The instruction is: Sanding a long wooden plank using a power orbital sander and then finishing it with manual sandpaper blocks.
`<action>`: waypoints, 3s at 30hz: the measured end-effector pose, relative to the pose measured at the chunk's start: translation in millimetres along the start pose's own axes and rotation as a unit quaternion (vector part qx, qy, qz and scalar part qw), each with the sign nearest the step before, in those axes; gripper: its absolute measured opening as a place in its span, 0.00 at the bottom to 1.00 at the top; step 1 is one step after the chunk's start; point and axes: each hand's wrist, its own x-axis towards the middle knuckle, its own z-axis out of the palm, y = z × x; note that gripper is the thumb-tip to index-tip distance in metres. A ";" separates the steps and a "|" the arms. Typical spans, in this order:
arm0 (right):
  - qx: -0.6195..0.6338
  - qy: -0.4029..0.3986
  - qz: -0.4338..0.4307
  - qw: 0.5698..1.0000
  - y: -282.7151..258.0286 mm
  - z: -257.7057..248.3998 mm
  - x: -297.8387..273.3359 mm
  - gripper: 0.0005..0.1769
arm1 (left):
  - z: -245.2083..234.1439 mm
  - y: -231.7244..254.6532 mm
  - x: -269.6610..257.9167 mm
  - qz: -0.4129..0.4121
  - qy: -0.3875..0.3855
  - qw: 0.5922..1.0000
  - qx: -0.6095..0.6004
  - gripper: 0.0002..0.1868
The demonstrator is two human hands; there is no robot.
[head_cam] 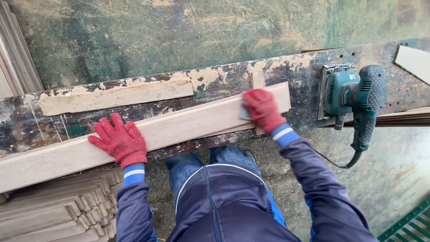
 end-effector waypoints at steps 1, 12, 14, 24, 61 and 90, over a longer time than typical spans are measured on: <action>-0.060 -0.004 0.037 0.998 23.0 -19.0 -12.2 0.13 | 0.5 0.2 -0.9 -0.005 0.001 1.000 0.002 0.30; -0.052 0.095 0.026 0.994 -96.6 43.9 9.9 0.13 | 5.9 -1.1 -2.5 -0.016 -0.001 1.000 0.015 0.30; -0.024 0.106 -0.062 0.992 -130.3 52.7 18.5 0.17 | 4.0 -2.8 -0.6 -0.012 -0.009 1.000 0.003 0.31; -0.050 0.058 0.164 0.984 -7.2 -4.8 -45.8 0.20 | 0.8 -1.9 -2.1 -0.004 -0.001 1.000 0.008 0.30; -0.170 -0.013 0.113 0.979 -69.8 82.0 1.4 0.37 | 8.6 -5.9 1.0 0.024 0.057 0.998 0.006 0.31; -0.059 0.142 0.023 0.988 -123.0 36.9 -28.1 0.13 | 9.6 -5.1 -1.0 0.028 0.052 0.998 -0.003 0.31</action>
